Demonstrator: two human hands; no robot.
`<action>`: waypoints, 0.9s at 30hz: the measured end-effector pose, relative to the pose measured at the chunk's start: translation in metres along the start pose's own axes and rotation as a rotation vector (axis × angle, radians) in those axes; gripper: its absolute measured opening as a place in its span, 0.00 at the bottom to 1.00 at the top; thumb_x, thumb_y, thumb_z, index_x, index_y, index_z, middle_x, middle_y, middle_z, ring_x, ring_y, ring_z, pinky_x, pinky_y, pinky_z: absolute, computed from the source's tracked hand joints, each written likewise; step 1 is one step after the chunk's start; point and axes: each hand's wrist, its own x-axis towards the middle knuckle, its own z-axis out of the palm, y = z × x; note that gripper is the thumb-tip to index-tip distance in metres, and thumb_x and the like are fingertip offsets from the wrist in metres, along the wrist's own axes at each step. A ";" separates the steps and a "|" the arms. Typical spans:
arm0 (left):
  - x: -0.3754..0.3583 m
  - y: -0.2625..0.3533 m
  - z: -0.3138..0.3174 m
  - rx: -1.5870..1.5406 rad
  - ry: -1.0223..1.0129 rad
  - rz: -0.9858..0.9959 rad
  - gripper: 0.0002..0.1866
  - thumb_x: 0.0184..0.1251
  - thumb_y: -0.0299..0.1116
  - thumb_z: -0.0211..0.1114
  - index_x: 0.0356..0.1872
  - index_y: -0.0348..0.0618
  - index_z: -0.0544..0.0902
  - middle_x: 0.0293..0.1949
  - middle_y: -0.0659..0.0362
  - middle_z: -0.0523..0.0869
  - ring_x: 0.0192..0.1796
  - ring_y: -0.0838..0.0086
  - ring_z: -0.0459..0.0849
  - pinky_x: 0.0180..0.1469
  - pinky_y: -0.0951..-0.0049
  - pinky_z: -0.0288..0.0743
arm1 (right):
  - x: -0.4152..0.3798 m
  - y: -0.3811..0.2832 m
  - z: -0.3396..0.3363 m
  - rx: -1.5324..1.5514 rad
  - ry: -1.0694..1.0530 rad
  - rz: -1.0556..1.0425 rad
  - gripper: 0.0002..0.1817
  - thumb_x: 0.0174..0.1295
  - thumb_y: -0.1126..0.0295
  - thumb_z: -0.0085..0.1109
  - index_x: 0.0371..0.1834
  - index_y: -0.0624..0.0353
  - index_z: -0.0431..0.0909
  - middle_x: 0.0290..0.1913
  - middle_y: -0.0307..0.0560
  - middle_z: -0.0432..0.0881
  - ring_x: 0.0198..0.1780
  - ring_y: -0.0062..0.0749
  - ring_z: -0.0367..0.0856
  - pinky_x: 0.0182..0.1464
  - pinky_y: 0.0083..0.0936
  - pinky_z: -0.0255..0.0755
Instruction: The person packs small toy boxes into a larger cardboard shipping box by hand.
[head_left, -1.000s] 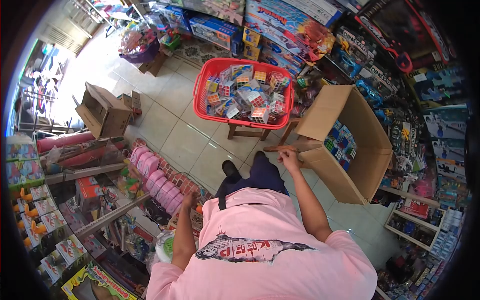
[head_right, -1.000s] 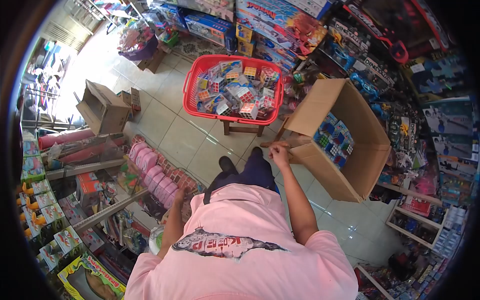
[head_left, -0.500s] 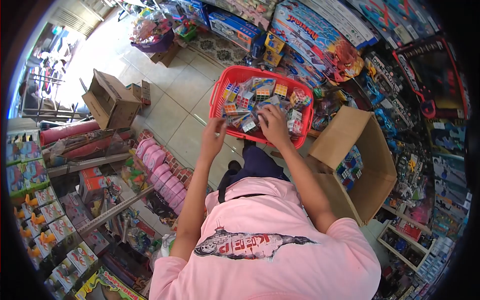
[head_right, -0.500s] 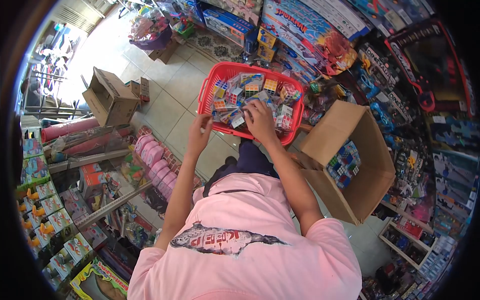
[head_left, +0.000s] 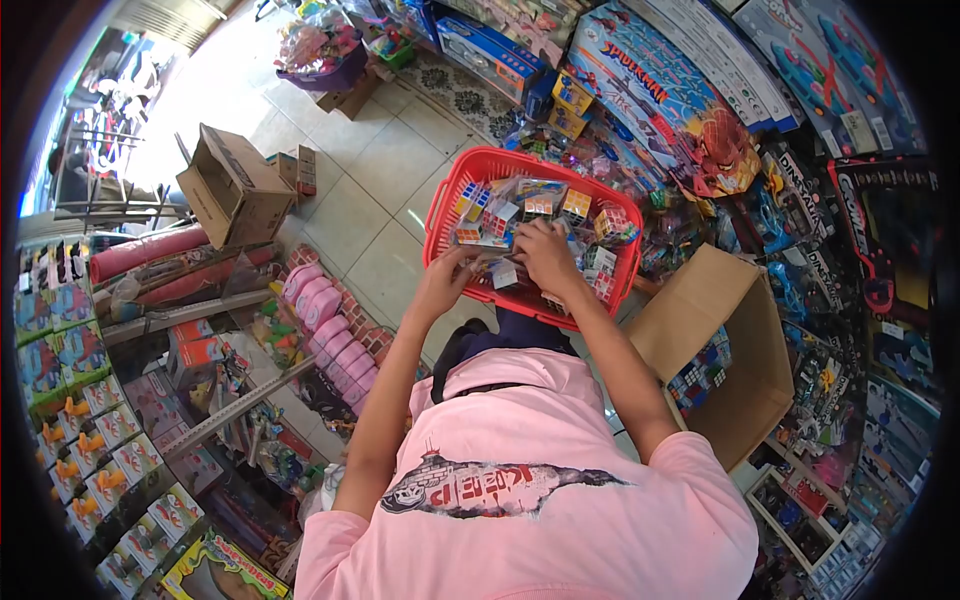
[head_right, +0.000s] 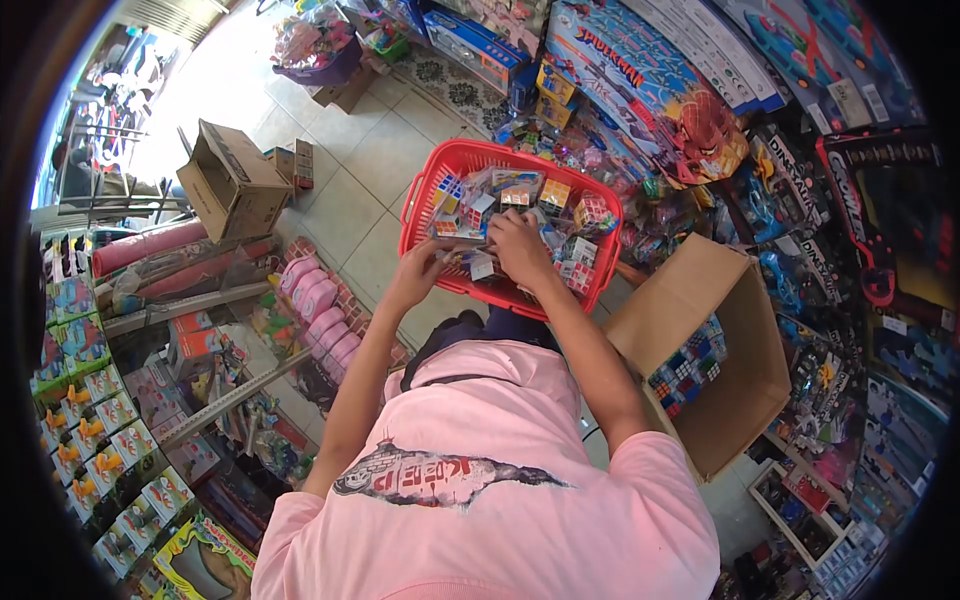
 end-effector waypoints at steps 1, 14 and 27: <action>-0.003 0.006 0.000 -0.092 0.022 -0.045 0.15 0.69 0.27 0.66 0.54 0.35 0.83 0.50 0.48 0.86 0.51 0.57 0.87 0.53 0.64 0.80 | -0.002 -0.002 -0.007 0.069 0.021 0.011 0.10 0.57 0.72 0.67 0.42 0.56 0.83 0.51 0.42 0.81 0.62 0.41 0.73 0.63 0.45 0.62; -0.019 0.028 -0.013 -0.565 -0.066 -0.019 0.36 0.63 0.38 0.77 0.68 0.35 0.71 0.64 0.51 0.79 0.62 0.68 0.82 0.60 0.66 0.80 | 0.008 -0.046 -0.083 1.151 0.239 0.440 0.10 0.76 0.65 0.58 0.50 0.60 0.74 0.28 0.38 0.84 0.25 0.17 0.77 0.28 0.19 0.70; -0.068 0.003 -0.031 -0.590 0.075 -0.409 0.24 0.73 0.49 0.67 0.58 0.40 0.80 0.44 0.63 0.84 0.43 0.81 0.82 0.34 0.78 0.81 | 0.019 -0.023 -0.050 0.882 0.116 0.443 0.10 0.70 0.68 0.61 0.46 0.65 0.80 0.38 0.50 0.89 0.34 0.32 0.88 0.41 0.30 0.80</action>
